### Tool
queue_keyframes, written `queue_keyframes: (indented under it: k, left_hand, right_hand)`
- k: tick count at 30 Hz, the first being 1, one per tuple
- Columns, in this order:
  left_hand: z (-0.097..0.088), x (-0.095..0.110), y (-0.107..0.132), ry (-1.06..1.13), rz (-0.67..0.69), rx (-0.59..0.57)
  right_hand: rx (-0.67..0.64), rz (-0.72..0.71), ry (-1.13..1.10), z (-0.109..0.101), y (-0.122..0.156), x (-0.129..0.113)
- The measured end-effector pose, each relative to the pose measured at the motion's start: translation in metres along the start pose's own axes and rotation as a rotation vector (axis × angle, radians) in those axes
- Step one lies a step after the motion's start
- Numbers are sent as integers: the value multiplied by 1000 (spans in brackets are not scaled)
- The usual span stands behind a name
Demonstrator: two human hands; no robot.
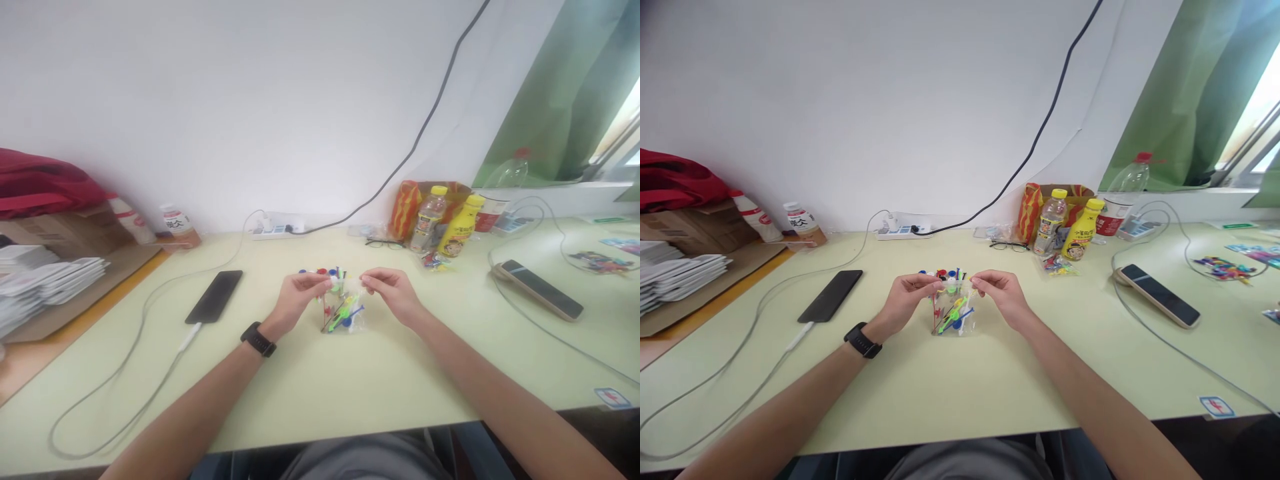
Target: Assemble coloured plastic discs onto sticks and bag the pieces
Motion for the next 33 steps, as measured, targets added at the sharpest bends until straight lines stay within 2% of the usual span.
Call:
queue_keyframes:
  k: [4,10,18,24,29,33]
  left_hand:
    - [-1,3,1,-71,35,17]
    - [-2,2,-2,-132,45,-9]
    - [-4,8,-6,-184,109,-55]
    - [-7,3,-7,-96,67,-34]
    - [-4,1,-6,-122,74,-47]
    - [-3,4,-4,-143,81,-55]
  right_hand:
    - [-11,-62,143,0,0,-3]
    - [-47,-69,240,-1,0,-4]
    - [-130,-149,290,-2,-3,-6]
    - [-53,-103,171,-10,-4,-4]
    - [-136,-29,207,2,-2,0]
    - [-121,-6,190,6,-1,0]
Point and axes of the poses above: each hand's wrist, its own y-axis away from the middle knuckle, its own z-axis out of the palm, x = y × z, the point moved 5 cm from there along -y, towards the middle knuckle, and after that the axes turned 5 degrees about -z, right-handed, at the moved point
